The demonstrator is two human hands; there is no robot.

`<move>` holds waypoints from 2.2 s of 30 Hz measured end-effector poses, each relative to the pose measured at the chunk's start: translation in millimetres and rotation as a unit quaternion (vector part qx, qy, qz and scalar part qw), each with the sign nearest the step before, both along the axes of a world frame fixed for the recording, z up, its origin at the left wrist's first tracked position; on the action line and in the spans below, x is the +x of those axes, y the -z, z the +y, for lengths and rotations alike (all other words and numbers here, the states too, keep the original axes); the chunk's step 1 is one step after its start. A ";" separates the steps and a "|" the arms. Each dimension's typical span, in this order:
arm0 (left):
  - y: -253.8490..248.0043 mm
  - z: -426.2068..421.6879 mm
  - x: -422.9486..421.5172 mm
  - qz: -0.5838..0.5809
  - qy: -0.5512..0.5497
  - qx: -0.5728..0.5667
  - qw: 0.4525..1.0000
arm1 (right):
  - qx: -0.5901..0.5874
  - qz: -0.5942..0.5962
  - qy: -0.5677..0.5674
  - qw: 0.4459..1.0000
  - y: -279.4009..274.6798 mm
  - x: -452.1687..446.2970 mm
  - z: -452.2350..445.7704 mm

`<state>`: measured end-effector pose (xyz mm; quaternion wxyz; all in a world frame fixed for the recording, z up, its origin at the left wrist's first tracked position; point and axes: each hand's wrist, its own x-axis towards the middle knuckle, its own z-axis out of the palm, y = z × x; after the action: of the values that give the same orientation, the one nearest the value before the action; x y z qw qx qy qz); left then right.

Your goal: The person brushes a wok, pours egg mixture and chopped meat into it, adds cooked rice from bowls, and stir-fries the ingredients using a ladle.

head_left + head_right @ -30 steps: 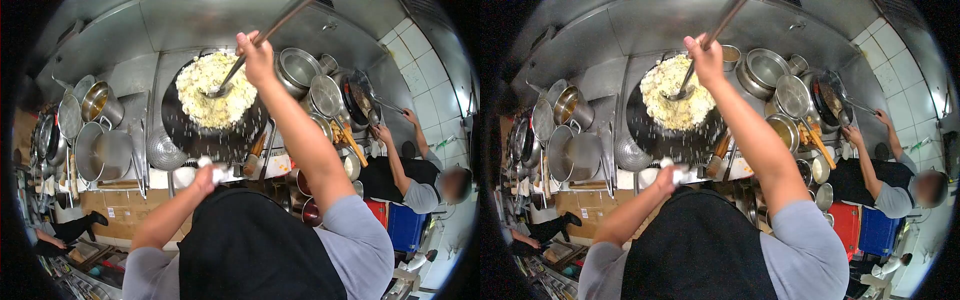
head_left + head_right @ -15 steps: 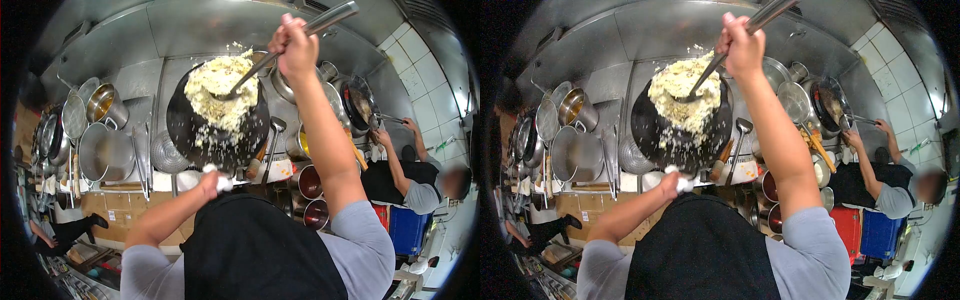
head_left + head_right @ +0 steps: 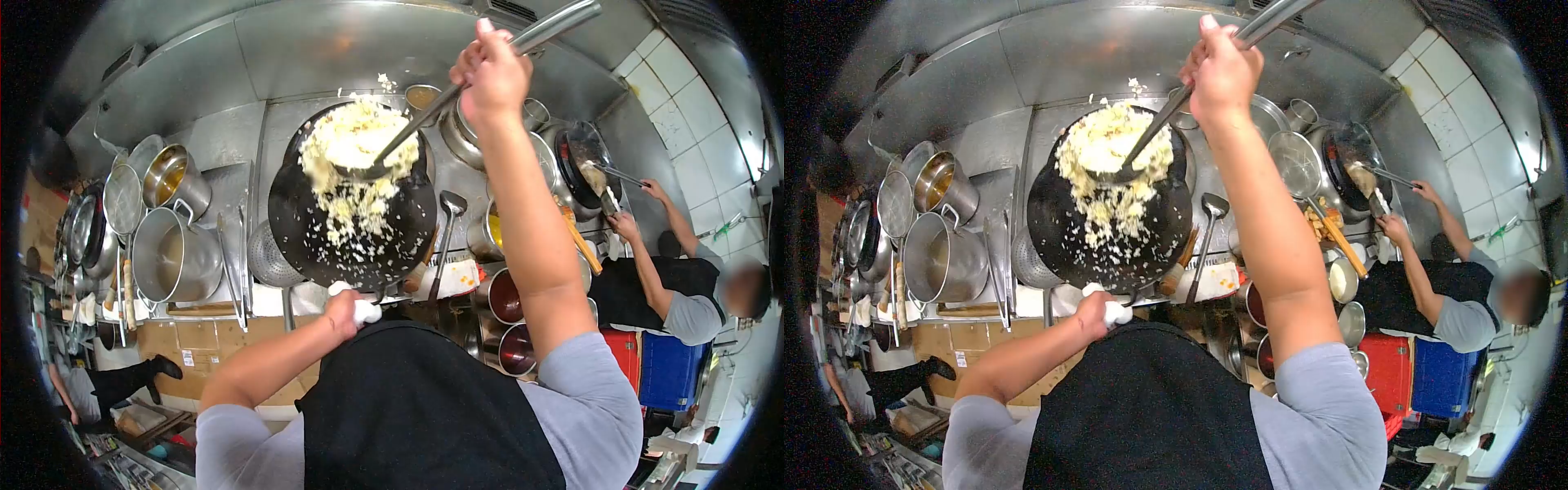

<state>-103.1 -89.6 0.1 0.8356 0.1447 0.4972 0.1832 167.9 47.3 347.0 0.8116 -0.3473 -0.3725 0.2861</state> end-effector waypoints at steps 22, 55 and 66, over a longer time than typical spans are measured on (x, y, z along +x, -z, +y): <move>35.7 79.3 55.9 0.021 -0.090 0.128 0.987 | -0.008 -0.100 0.082 0.992 166.6 -29.8 73.1; 29.1 140.2 49.6 -0.026 -0.114 0.072 0.990 | 0.118 -0.197 0.098 0.968 40.9 -39.9 36.0; 27.3 30.9 -78.4 -0.135 -0.144 0.002 0.980 | -0.068 -0.316 -0.105 0.940 182.1 -2.1 56.5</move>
<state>-181.5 -58.7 -27.3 0.8596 0.0473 0.3948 0.3210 165.7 103.7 164.8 0.5918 -0.4332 -0.6240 0.2698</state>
